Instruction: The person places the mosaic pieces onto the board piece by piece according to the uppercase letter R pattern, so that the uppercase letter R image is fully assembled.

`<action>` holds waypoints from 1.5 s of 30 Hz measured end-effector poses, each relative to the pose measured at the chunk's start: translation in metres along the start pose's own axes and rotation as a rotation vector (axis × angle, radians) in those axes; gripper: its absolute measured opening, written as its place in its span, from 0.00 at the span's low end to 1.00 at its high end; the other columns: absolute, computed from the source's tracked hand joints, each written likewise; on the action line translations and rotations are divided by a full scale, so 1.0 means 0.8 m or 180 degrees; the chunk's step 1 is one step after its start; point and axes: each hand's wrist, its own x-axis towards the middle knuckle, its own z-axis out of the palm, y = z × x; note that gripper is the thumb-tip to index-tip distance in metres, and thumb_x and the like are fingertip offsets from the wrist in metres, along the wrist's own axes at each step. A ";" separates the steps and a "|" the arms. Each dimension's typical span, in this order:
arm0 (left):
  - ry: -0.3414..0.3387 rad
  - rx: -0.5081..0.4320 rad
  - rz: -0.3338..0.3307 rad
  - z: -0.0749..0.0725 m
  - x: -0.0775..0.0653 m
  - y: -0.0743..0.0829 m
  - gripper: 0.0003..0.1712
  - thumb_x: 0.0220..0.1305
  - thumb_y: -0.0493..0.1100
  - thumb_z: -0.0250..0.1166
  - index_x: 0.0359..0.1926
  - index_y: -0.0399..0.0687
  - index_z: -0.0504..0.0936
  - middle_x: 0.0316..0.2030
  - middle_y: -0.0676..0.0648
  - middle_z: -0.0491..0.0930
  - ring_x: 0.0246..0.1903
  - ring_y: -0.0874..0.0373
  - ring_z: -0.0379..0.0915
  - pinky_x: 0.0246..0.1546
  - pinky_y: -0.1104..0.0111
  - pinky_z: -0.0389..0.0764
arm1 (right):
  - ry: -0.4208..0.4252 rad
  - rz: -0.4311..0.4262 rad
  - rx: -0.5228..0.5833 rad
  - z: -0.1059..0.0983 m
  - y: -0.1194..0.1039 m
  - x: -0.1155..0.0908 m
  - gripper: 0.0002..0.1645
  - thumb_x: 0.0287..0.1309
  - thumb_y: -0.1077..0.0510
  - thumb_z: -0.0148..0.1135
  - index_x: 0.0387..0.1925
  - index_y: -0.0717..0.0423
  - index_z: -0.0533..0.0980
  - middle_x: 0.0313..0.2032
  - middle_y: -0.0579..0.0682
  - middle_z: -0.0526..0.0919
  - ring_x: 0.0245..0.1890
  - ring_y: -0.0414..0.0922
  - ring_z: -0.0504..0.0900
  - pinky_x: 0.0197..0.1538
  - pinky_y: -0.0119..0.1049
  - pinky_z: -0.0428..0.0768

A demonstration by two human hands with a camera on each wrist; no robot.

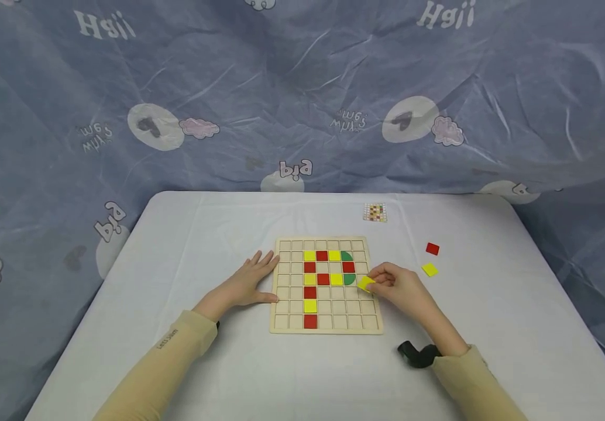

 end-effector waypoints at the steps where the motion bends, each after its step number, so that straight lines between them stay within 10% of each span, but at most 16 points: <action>1: 0.0004 -0.0003 -0.0009 0.001 0.000 0.000 0.60 0.55 0.64 0.70 0.78 0.49 0.47 0.79 0.44 0.41 0.78 0.40 0.29 0.77 0.46 0.41 | 0.0010 -0.0026 0.0032 0.004 -0.005 0.004 0.13 0.54 0.57 0.73 0.40 0.57 0.80 0.32 0.48 0.84 0.30 0.40 0.79 0.33 0.25 0.78; 17: 0.0016 0.0018 -0.0036 0.002 0.001 0.000 0.61 0.53 0.65 0.70 0.78 0.50 0.48 0.79 0.45 0.41 0.78 0.41 0.29 0.77 0.47 0.40 | -0.0364 -0.0231 0.0006 0.075 -0.050 0.032 0.07 0.54 0.57 0.73 0.32 0.51 0.81 0.26 0.44 0.81 0.28 0.39 0.76 0.35 0.30 0.76; 45: -0.0004 -0.0013 -0.0068 -0.001 0.001 0.001 0.61 0.54 0.64 0.71 0.78 0.50 0.47 0.79 0.45 0.41 0.78 0.41 0.29 0.77 0.47 0.41 | -0.0166 -0.0393 -0.0551 0.091 -0.063 0.033 0.05 0.53 0.63 0.73 0.26 0.54 0.83 0.27 0.46 0.76 0.27 0.41 0.73 0.34 0.30 0.75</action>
